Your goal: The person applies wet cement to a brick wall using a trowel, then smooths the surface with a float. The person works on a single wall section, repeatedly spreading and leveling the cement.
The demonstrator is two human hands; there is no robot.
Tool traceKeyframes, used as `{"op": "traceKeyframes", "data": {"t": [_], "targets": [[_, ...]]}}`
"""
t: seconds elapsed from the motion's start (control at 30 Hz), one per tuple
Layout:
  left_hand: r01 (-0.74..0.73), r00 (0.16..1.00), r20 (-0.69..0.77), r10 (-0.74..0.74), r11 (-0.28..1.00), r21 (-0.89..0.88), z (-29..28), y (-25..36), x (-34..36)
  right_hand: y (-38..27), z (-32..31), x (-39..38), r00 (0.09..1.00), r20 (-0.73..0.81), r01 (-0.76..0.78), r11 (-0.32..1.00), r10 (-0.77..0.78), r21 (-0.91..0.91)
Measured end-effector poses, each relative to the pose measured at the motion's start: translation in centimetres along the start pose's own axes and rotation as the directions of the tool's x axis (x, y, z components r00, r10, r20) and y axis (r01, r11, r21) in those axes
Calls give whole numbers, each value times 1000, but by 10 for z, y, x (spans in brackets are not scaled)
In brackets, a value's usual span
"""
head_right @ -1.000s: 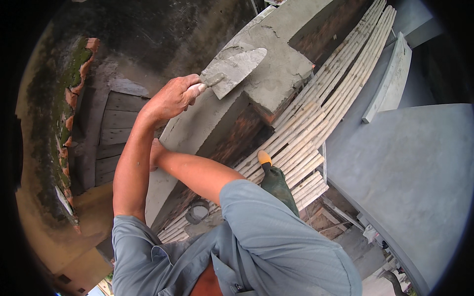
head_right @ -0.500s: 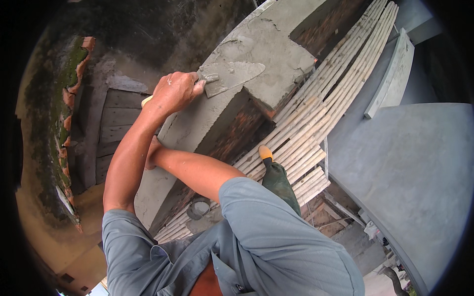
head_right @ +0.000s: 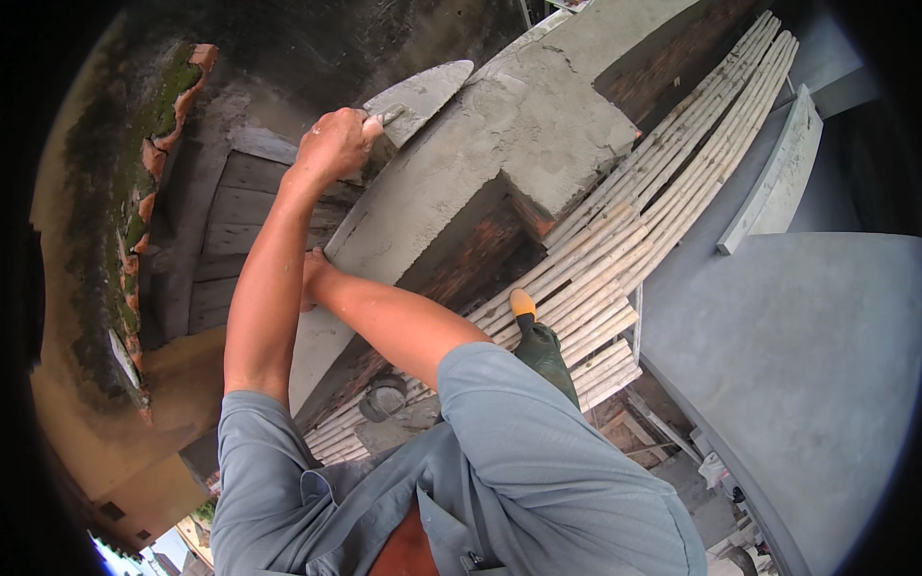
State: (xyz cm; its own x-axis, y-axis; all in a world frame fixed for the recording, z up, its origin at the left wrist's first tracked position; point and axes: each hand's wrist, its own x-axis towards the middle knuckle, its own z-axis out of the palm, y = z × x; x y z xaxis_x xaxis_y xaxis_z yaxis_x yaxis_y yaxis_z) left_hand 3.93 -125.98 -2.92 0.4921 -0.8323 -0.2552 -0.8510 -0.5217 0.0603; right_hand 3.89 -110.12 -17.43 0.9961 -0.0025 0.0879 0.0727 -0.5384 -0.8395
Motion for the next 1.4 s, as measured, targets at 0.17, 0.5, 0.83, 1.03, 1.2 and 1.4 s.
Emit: {"op": "traceKeyframes", "data": {"t": [0.17,0.5,0.83,1.03,1.2,1.4], "targets": [[-105,994,-9,105,982,-155,23,-2,-12,-1,-4,-13,994,-67,81,997,-81,-5],[-14,977,215,2,998,55,-9,-54,-22,-33,-30,-6,928,285,-189,962,240,-195],[-46,991,128,42,999,26,2,-56,-41,-28,-33,-12,971,186,-139,988,149,-67],[150,977,-99,-187,942,-300,-43,-187,-166,-41,-33,4,888,330,-167,894,319,-416],[301,805,-206,-557,682,-666,-31,-274,-355,-45,-29,9,906,306,-144,891,294,-431],[357,344,-55,-938,184,-916,46,-323,-591,-54,-14,14,935,235,-109,846,266,-522]]}}
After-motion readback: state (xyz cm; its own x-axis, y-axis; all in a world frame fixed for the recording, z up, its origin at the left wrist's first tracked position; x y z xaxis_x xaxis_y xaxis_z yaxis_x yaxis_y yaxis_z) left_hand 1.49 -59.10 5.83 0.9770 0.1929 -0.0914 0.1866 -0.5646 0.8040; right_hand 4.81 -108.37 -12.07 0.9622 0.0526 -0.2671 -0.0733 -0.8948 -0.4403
